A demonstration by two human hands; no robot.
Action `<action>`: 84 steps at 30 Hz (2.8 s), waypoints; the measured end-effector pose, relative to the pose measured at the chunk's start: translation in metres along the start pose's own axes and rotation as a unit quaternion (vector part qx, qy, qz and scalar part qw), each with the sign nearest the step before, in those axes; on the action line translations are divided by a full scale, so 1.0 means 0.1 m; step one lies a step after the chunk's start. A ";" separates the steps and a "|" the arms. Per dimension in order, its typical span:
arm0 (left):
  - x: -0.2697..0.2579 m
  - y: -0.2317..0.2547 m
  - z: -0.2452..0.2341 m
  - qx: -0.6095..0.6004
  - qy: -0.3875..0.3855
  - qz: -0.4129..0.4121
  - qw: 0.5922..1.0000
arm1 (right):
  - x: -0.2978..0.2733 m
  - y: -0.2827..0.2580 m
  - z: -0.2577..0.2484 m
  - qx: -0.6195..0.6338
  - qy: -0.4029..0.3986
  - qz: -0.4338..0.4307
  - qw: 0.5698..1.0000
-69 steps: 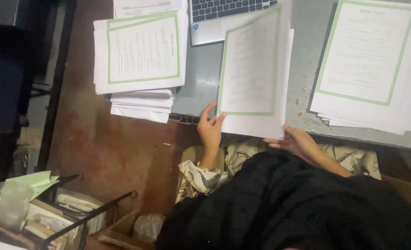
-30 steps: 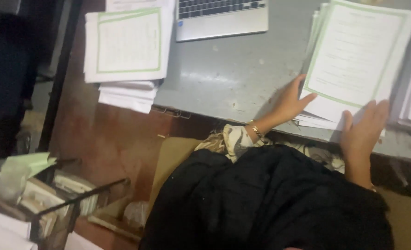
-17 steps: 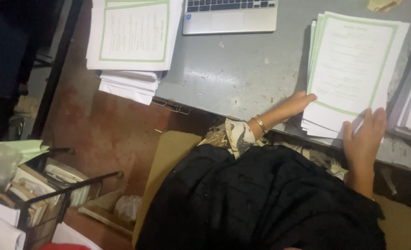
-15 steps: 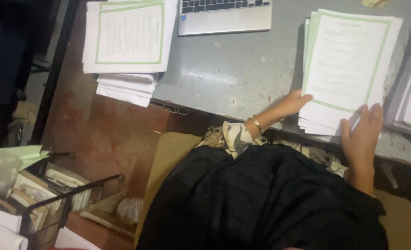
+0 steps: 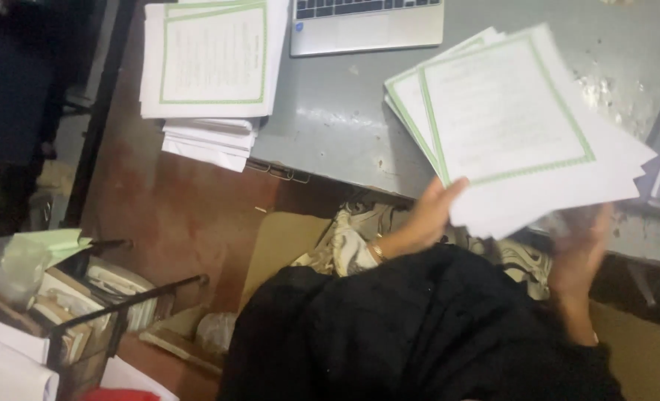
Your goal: Organizing and sorting printed papers and booklets on a desk by flipping through pages and moving stacks.
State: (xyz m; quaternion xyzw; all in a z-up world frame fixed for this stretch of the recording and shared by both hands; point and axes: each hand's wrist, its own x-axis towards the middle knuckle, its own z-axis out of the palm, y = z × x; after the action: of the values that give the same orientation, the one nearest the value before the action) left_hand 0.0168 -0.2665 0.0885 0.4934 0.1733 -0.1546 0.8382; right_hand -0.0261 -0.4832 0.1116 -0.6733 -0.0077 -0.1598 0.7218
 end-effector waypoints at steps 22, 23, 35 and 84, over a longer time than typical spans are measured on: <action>-0.51 0.98 -1.17 -0.081 0.068 -0.122 0.987 | 0.43 -0.15 -0.14 -0.172 -0.133 0.260 0.941; -0.50 0.99 -1.33 -0.083 0.070 -0.121 0.987 | 0.47 -0.39 0.03 -0.173 -0.136 0.260 0.940; -0.31 1.33 -1.71 0.371 0.136 0.097 0.913 | 0.67 -0.38 0.86 -0.267 -0.160 0.201 0.929; 0.34 1.23 -2.38 0.305 0.172 0.190 0.917 | 0.71 0.87 1.23 -0.287 -0.028 0.026 0.957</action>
State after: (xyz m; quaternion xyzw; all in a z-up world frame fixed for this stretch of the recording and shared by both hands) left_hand 0.0675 -0.0029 0.0610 0.7678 0.1623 0.0499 0.6178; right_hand 0.0873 -0.3757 0.0552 -0.8563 0.0355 -0.1179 0.5016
